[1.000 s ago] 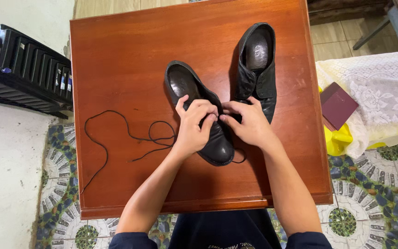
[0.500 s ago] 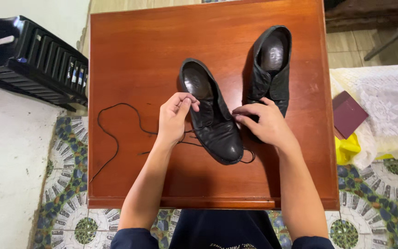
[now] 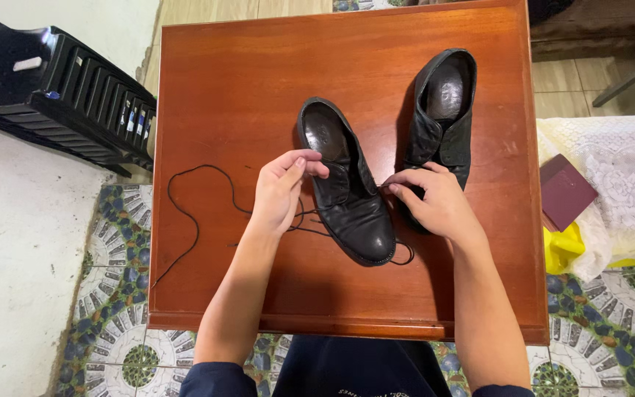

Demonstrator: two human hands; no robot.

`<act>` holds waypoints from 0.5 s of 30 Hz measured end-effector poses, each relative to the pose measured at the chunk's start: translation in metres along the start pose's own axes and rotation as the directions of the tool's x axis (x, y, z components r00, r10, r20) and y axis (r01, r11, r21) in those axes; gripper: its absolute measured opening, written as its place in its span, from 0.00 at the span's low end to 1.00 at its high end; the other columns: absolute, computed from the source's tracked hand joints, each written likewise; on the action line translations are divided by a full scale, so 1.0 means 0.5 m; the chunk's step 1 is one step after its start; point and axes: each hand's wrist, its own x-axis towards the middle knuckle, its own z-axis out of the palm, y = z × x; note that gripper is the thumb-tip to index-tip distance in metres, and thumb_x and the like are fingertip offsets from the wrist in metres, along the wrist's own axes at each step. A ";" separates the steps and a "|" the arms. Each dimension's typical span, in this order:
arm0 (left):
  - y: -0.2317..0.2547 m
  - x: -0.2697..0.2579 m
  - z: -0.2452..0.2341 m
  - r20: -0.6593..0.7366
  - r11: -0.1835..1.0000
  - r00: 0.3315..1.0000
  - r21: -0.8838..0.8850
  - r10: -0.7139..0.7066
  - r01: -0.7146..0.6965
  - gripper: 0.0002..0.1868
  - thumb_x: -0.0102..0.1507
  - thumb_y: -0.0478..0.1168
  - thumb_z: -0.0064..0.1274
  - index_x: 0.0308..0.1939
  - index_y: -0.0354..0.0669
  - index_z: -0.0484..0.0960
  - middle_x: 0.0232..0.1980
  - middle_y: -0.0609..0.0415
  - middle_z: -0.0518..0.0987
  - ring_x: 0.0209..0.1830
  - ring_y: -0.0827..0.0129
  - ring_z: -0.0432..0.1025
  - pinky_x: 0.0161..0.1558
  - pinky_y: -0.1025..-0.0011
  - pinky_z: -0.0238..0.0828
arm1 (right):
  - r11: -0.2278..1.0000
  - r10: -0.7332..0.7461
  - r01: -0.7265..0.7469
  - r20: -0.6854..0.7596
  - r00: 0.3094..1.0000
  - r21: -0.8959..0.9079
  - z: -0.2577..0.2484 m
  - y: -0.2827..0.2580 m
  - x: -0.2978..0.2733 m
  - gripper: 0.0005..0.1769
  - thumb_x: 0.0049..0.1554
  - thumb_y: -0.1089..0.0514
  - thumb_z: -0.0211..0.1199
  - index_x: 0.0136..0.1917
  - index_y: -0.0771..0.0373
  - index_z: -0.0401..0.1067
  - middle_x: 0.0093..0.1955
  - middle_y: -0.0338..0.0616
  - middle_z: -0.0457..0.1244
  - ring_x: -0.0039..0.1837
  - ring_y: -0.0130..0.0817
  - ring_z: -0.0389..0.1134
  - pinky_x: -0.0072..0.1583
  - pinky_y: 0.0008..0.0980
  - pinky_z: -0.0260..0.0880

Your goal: The person removes a shoelace from one black leather shoe, then threads a new lace through the eyelets of both shoes on a wooden table. The person pulls the laces tight and adjusts the fit, finishing with one shoe fully laced and the other partially laced.

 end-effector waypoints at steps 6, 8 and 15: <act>-0.012 0.001 -0.015 -0.016 0.987 1.000 -0.158 -0.020 0.017 0.10 0.71 0.35 0.50 0.50 0.29 0.80 0.41 0.47 0.83 0.43 0.65 0.76 0.53 0.67 0.72 | 0.997 -0.076 0.076 -0.026 0.997 -0.012 0.002 0.001 -0.001 0.05 0.58 0.58 0.63 0.45 0.60 0.79 0.44 0.41 0.72 0.47 0.40 0.71 0.65 0.40 0.62; -0.020 0.003 -0.022 -0.054 0.999 0.999 -0.048 -0.011 0.008 0.07 0.70 0.34 0.52 0.47 0.30 0.80 0.38 0.48 0.82 0.41 0.66 0.76 0.49 0.69 0.72 | 0.998 -0.057 0.056 -0.037 0.998 -0.025 0.003 -0.002 0.000 0.06 0.58 0.58 0.64 0.45 0.59 0.79 0.44 0.41 0.72 0.45 0.42 0.68 0.60 0.38 0.64; -0.015 0.001 -0.006 -0.193 0.762 0.942 0.642 0.275 -0.091 0.08 0.74 0.36 0.55 0.42 0.35 0.80 0.38 0.52 0.81 0.40 0.68 0.74 0.47 0.71 0.73 | 1.000 0.021 -0.020 -0.061 0.998 0.003 -0.002 -0.009 -0.003 0.06 0.57 0.58 0.64 0.47 0.59 0.80 0.44 0.42 0.72 0.45 0.42 0.68 0.51 0.38 0.69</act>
